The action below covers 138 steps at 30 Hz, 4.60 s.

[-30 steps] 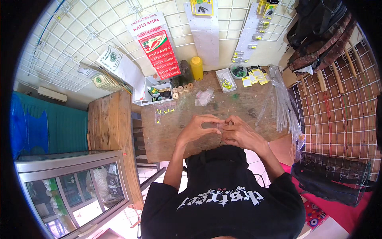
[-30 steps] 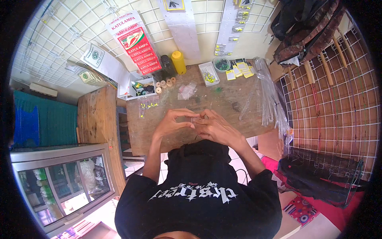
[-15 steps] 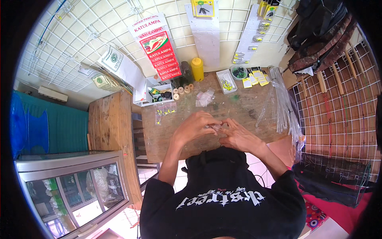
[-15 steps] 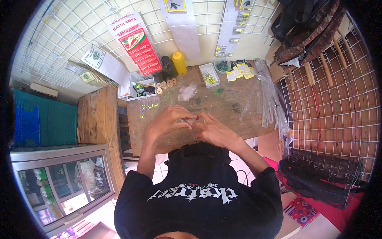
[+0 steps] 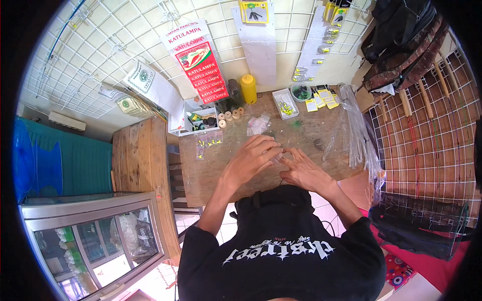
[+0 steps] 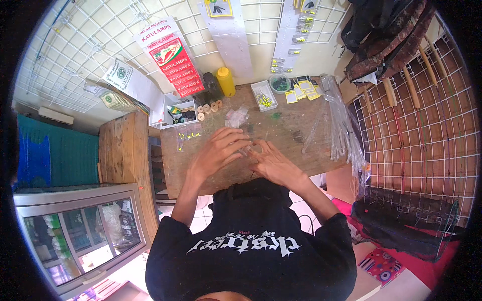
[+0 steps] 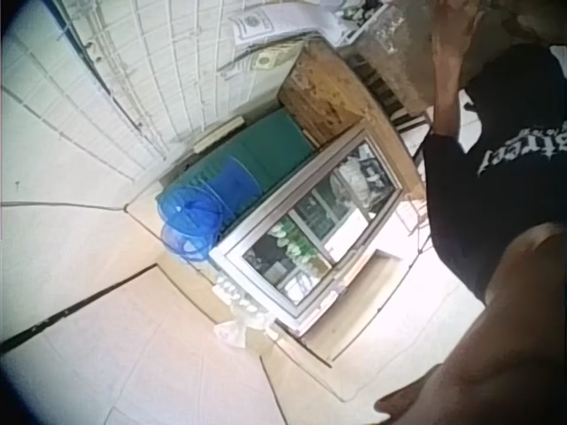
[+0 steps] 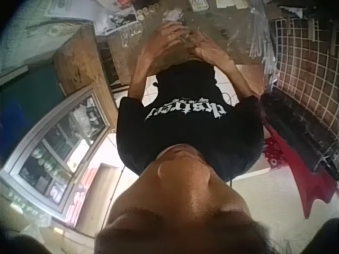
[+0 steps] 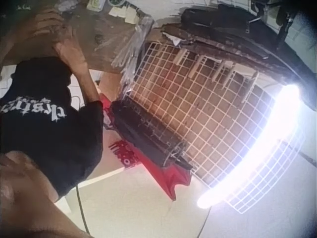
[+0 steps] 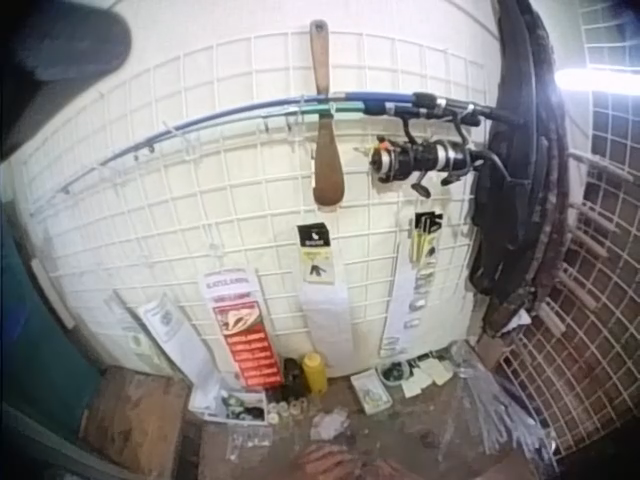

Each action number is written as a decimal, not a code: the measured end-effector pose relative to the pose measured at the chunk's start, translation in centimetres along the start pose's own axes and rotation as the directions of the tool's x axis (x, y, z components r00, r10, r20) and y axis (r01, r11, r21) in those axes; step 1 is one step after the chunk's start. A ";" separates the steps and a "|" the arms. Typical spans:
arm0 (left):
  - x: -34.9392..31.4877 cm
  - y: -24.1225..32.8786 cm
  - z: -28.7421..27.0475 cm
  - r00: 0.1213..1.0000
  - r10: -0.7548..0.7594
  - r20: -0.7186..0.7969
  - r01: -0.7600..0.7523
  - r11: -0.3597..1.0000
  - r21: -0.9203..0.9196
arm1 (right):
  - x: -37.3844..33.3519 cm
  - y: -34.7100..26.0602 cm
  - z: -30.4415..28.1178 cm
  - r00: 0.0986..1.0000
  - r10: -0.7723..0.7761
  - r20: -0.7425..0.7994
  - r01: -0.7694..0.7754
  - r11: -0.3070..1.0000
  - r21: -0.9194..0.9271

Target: Assembling a fishing rig by threading beads and a hook onto a fishing line.

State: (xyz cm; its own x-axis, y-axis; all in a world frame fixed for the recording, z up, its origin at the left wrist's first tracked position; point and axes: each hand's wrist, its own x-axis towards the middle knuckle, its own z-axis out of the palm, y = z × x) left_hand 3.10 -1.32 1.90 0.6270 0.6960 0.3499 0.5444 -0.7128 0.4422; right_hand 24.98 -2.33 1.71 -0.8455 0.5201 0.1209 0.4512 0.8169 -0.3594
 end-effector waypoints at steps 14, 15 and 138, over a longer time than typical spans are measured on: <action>-1.7 -1.0 3.4 0.951 -0.290 -0.103 0.216 0.866 -0.451 | -1.5 -0.7 -2.7 0.972 0.134 -0.193 -0.074 0.954 0.291; -1.8 -0.7 3.7 0.929 -0.360 -0.085 0.238 0.757 -0.609 | -1.4 -0.8 -2.7 0.972 0.137 -0.191 -0.077 0.953 0.292; 2.2 0.0 2.6 0.849 -0.512 0.134 0.319 0.294 -0.901 | 2.3 2.2 -4.0 0.886 0.449 -0.113 -0.324 0.776 0.541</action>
State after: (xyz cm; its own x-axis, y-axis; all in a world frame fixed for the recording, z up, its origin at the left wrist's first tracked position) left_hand 5.90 -0.04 0.47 0.3279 0.9439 -0.0397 -0.1422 0.0908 0.9857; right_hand 25.15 1.68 4.87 -0.5147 0.8559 0.0509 0.4693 0.3309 -0.8187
